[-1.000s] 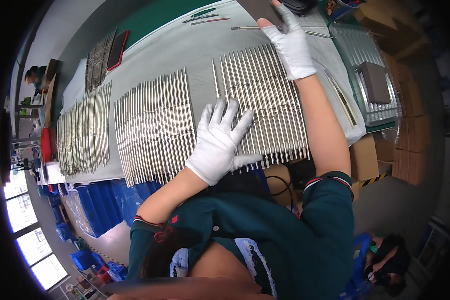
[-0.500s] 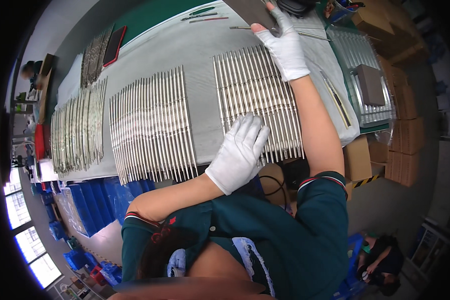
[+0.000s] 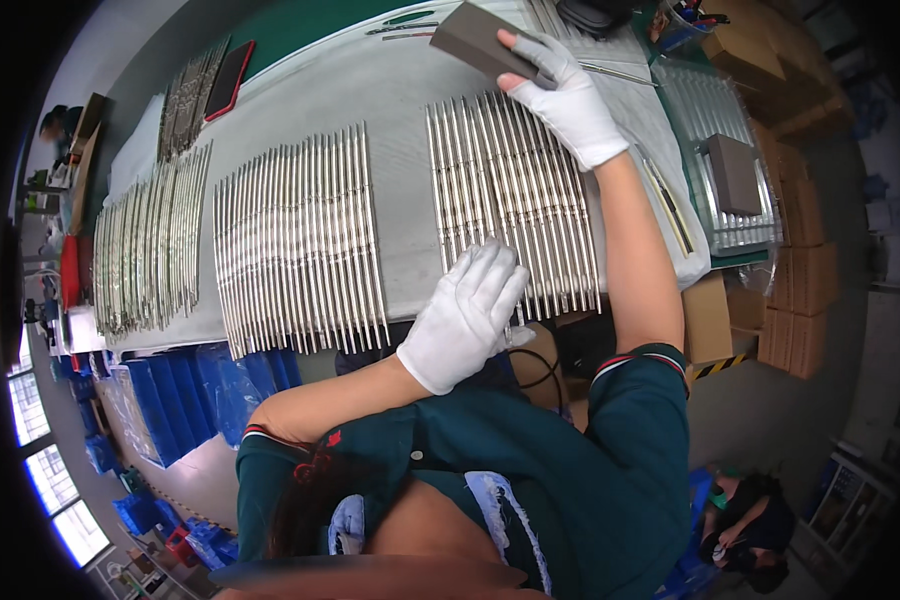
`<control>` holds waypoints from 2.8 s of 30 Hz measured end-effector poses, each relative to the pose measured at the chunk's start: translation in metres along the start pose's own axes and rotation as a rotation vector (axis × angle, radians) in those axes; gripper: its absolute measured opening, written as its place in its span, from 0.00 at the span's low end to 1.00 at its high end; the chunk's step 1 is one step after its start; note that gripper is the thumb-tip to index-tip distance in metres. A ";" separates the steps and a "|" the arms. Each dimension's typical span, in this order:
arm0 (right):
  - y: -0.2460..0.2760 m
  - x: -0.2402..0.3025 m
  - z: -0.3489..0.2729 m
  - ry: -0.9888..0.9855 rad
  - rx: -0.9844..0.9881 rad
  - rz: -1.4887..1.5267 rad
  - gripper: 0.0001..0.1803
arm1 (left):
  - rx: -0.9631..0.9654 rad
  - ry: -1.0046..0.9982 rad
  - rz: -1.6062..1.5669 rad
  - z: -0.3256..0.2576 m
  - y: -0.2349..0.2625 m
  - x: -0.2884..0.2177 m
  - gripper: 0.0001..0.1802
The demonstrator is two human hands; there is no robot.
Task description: Polishing long metal rods using a sanding block at an industrial workbench.
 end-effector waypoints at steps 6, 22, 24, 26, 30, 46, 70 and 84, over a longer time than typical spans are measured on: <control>0.001 0.044 -0.047 -0.019 0.466 -0.399 0.23 | -0.050 -0.027 -0.098 0.002 0.022 -0.001 0.41; -0.029 0.058 -0.046 -0.019 0.627 -0.413 0.23 | -0.061 -0.123 -0.163 0.001 0.016 0.000 0.34; -0.027 0.056 -0.045 0.005 0.596 -0.467 0.22 | -0.044 -0.107 -0.173 0.000 0.015 0.001 0.33; -0.013 0.042 -0.048 -0.158 0.556 -0.431 0.22 | -0.062 -0.116 -0.178 0.000 0.018 0.001 0.33; 0.039 0.030 -0.056 -0.219 0.331 -0.354 0.27 | -0.086 -0.122 -0.150 -0.001 0.019 0.000 0.34; 0.071 -0.014 -0.079 -0.065 -0.324 -0.207 0.32 | 0.058 0.029 -0.017 0.005 -0.003 0.006 0.42; -0.002 0.061 -0.068 0.038 0.475 -0.631 0.22 | 0.023 -0.144 -0.065 0.006 0.006 -0.014 0.32; -0.009 0.065 -0.061 0.067 0.527 -0.663 0.23 | -0.011 -0.169 -0.148 0.005 0.010 -0.014 0.25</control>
Point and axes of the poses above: each hand's wrist, its own z-axis towards the middle knuckle, its own y-axis out of the back of the hand, x = y × z, the point moved 9 cm from there along z, towards the middle knuckle, and after that the axes turned 12 degrees about -z, right-handed, at the moved point
